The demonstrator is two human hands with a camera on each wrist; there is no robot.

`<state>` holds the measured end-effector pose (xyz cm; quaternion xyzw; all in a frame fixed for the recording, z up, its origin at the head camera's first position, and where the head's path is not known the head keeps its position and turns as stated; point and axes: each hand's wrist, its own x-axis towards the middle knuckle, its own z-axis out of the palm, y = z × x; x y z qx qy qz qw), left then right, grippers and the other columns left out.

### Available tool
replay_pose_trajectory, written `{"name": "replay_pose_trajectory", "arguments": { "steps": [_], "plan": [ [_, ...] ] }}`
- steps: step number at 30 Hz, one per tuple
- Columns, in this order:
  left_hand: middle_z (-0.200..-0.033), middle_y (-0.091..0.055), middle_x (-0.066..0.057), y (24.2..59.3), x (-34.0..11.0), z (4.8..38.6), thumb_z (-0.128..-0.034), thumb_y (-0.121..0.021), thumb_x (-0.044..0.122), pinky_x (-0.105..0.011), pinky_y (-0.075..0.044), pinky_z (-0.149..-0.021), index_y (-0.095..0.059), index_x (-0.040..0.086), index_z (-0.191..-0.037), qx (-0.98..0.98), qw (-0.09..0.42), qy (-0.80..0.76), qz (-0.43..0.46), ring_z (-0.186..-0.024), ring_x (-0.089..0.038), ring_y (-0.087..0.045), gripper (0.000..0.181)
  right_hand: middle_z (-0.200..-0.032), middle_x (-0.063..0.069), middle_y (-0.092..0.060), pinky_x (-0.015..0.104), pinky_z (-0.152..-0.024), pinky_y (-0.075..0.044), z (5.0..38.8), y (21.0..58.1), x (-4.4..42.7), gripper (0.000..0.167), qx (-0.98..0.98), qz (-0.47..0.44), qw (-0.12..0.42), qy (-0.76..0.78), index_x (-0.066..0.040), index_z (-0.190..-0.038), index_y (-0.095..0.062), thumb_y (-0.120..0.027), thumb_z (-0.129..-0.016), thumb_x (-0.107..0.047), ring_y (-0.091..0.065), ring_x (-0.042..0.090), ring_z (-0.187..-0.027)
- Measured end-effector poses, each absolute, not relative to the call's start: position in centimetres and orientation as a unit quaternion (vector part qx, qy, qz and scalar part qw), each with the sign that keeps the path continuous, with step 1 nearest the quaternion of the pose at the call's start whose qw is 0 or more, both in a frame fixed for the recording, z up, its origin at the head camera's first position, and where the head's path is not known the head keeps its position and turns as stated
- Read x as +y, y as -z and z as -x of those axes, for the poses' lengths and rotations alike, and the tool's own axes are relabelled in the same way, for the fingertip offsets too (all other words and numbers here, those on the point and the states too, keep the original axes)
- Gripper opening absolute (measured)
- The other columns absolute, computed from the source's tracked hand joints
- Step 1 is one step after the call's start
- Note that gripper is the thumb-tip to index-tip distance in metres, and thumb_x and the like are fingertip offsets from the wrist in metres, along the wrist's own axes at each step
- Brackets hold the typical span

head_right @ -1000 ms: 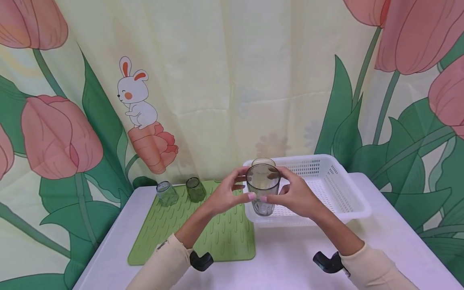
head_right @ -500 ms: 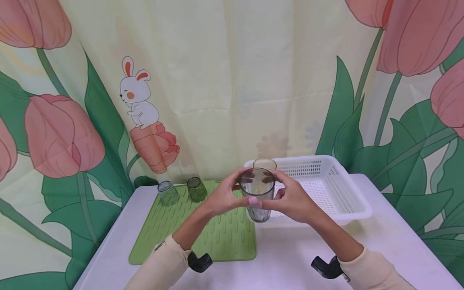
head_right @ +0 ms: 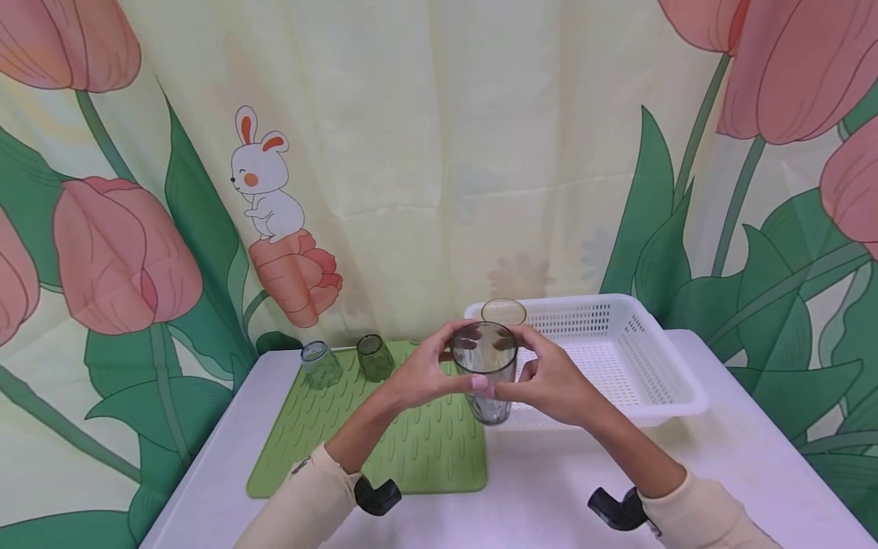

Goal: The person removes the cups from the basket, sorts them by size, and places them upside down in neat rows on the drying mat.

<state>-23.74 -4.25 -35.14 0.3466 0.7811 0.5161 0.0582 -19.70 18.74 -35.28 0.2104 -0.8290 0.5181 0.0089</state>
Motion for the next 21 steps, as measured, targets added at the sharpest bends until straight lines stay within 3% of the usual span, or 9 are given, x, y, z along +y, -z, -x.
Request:
{"name": "replay_pose_trajectory", "arguments": {
  "steps": [6,13,17,21],
  "plan": [
    [-0.139,-0.053,0.002,35.2,-4.3,23.5,-0.0825,-0.078,0.037,-0.031,-0.046,-0.103,-0.039,0.019,-0.149,0.782,0.057,-0.517,-0.344,-0.118,-0.009,-0.055,0.079,-0.123,0.018,-0.059,0.028,-0.054,-0.048,19.5,35.6,18.6,0.075,-0.820,-0.218,0.002,-0.530,-0.009,-0.146,-0.042,-0.082,-0.084,-0.020,-0.057,0.012,-0.058],
    [-0.139,-0.053,0.004,35.1,-4.6,23.2,-0.0813,-0.079,0.045,-0.031,-0.044,-0.105,-0.041,0.022,-0.147,0.782,0.053,-0.517,-0.343,-0.119,-0.008,-0.054,0.079,-0.136,0.015,-0.053,0.028,-0.054,-0.048,19.4,35.8,18.6,0.077,-0.811,-0.230,-0.009,-0.538,-0.014,-0.149,-0.038,-0.080,-0.085,-0.019,-0.057,0.013,-0.057],
    [-0.138,-0.054,0.004,35.1,-5.0,23.2,-0.0781,-0.077,0.058,-0.032,-0.044,-0.105,-0.041,0.024,-0.148,0.785,0.053,-0.515,-0.342,-0.121,-0.014,-0.055,0.085,-0.142,0.018,-0.049,0.027,-0.050,-0.045,19.3,35.9,18.7,0.080,-0.805,-0.246,-0.004,-0.540,-0.011,-0.151,-0.036,-0.080,-0.084,-0.015,-0.054,0.011,-0.053],
    [-0.138,-0.055,0.001,34.9,-5.3,23.1,-0.0774,-0.076,0.060,-0.033,-0.044,-0.104,-0.040,0.023,-0.149,0.783,0.057,-0.519,-0.340,-0.121,-0.022,-0.056,0.088,-0.142,0.020,-0.048,0.027,-0.048,-0.043,19.1,36.2,18.8,0.080,-0.797,-0.247,-0.009,-0.551,-0.013,-0.151,-0.036,-0.080,-0.084,-0.014,-0.050,0.008,-0.052]
  ]
}}
